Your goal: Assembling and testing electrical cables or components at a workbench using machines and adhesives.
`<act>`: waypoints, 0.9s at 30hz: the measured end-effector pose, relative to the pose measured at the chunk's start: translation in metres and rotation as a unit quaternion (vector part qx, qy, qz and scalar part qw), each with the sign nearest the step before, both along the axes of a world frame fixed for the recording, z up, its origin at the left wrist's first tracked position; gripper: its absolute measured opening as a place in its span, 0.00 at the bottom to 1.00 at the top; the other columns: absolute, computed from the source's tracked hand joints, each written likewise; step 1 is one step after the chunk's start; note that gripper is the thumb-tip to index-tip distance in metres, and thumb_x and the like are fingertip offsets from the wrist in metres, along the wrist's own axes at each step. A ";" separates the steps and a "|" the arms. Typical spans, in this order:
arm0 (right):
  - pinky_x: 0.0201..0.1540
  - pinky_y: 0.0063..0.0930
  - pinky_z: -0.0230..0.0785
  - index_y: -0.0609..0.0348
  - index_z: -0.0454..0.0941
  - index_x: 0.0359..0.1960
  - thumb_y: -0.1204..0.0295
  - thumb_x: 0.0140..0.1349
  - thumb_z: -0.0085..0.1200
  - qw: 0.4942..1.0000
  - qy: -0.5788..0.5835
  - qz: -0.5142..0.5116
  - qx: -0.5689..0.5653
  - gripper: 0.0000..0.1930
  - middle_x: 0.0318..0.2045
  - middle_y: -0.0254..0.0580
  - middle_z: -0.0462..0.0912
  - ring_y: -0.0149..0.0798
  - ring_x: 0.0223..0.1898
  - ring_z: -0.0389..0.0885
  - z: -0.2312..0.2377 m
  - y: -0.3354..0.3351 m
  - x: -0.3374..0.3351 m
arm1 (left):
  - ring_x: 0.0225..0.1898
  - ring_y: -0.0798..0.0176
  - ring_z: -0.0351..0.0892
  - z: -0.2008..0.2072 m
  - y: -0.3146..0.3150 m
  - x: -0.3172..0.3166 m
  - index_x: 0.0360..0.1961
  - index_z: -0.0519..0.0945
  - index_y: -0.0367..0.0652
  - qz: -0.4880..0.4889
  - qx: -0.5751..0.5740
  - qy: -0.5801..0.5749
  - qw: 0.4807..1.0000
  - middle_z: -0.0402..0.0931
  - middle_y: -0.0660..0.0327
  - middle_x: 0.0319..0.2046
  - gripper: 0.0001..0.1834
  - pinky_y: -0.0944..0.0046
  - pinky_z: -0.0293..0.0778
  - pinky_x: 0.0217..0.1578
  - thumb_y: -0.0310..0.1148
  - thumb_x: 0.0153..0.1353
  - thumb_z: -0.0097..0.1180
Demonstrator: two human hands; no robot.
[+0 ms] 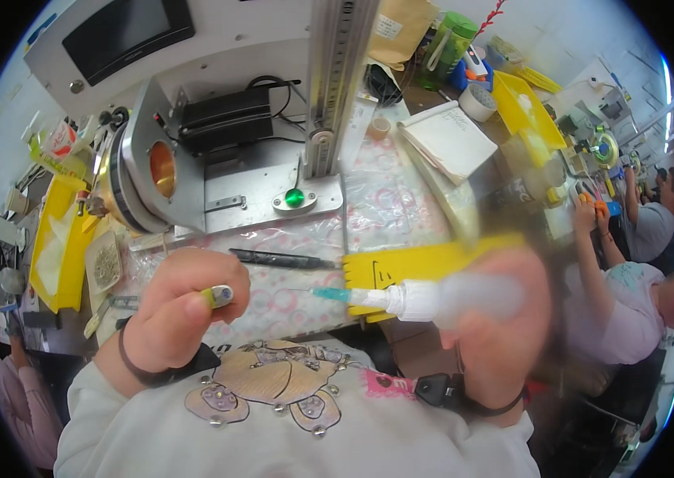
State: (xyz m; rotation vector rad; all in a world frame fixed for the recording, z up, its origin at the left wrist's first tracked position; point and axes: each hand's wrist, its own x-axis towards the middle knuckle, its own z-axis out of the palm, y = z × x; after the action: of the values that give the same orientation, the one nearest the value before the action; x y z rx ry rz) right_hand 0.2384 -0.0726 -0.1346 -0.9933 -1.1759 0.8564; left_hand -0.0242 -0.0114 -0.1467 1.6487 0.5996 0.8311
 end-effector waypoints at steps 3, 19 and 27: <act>0.10 0.15 0.61 0.67 0.64 0.35 0.64 0.51 0.62 1.000 0.003 0.012 0.011 0.22 0.25 0.40 0.68 0.24 0.16 0.66 0.001 -0.003 -0.010 | 0.17 0.62 0.62 -0.005 -0.001 -0.007 0.17 0.66 0.37 -0.025 0.025 0.021 0.999 0.63 0.60 0.14 0.24 0.65 0.56 0.20 0.49 0.57 0.38; 0.11 0.15 0.60 0.66 0.63 0.37 0.64 0.53 0.61 0.999 -0.006 0.046 0.024 0.22 0.26 0.40 0.67 0.24 0.16 0.65 0.008 -0.011 -0.027 | 0.16 0.52 0.60 -0.003 -0.009 -0.009 0.20 0.66 0.36 -0.034 0.059 -0.013 0.998 0.61 0.54 0.13 0.14 0.58 0.58 0.20 0.35 0.57 0.44; 0.12 0.15 0.61 0.65 0.63 0.38 0.65 0.53 0.60 0.998 0.004 0.053 0.023 0.21 0.27 0.40 0.67 0.24 0.17 0.66 0.007 -0.012 -0.026 | 0.17 0.49 0.60 -0.005 -0.009 -0.008 0.20 0.66 0.36 -0.038 0.056 -0.004 0.998 0.60 0.52 0.14 0.15 0.56 0.58 0.20 0.36 0.57 0.44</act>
State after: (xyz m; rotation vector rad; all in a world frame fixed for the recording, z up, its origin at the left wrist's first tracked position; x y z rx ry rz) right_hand 0.2120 -0.0848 -0.1277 -0.8948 -1.2453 0.9129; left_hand -0.0325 -0.0209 -0.1516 1.7573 0.4899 0.8284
